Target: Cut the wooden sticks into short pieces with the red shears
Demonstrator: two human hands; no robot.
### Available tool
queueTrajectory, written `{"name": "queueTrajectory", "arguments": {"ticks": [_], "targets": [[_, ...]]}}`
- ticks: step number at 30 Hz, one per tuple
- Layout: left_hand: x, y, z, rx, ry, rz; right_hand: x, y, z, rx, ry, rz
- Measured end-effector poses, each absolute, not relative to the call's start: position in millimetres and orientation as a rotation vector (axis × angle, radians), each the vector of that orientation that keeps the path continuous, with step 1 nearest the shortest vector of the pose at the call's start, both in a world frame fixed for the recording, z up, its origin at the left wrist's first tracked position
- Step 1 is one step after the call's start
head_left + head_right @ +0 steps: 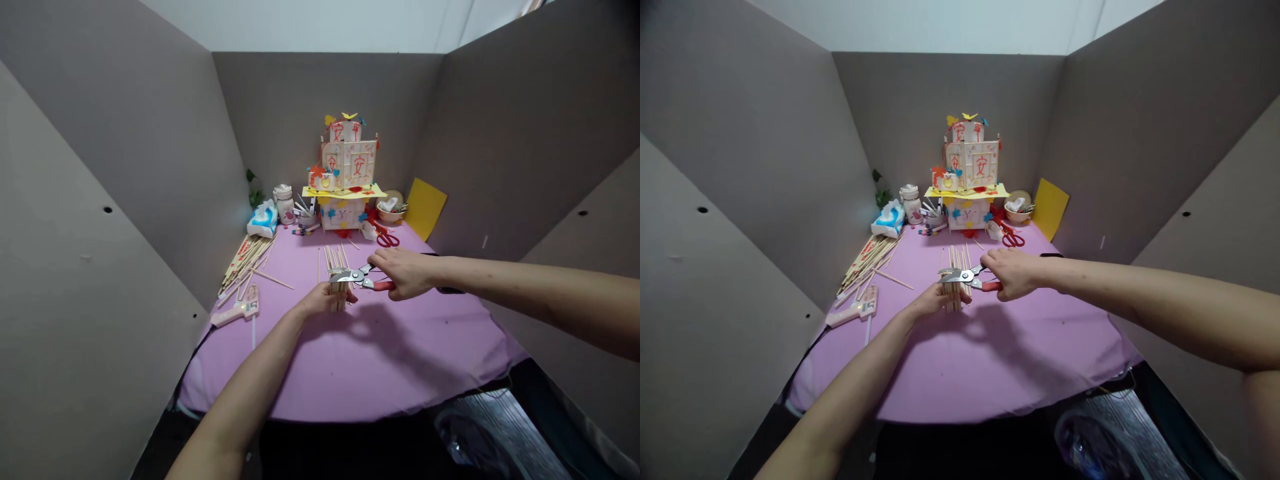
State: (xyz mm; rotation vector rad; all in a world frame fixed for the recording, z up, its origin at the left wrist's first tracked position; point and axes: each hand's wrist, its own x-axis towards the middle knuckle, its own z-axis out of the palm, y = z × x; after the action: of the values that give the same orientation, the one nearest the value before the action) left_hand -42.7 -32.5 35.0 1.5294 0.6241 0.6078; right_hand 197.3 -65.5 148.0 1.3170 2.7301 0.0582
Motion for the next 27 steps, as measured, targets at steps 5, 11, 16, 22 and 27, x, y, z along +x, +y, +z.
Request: {"name": "queueTrajectory", "arguments": {"ticks": [5,11,16,22,27], "targets": [[-42.0,-34.0,34.5,1.515,0.608,0.647,196.2,-64.6,152.4,1.317,2.713,-0.011],[-40.3,-32.9,30.8,1.52,0.62,0.642,195.7,-67.3,156.5,1.345,2.679,-0.041],[-41.9,-31.9,35.8,1.563,0.607,0.582,192.6,-67.1,157.9,1.335,2.623,-0.044],[-43.4,-27.7,37.7,1.605,0.584,0.525,189.7,-64.9,161.0,1.335,2.536,-0.106],[-43.0,-25.2,32.6,1.603,0.577,0.532,187.4,-67.1,159.3,1.362,2.523,-0.13]]}}
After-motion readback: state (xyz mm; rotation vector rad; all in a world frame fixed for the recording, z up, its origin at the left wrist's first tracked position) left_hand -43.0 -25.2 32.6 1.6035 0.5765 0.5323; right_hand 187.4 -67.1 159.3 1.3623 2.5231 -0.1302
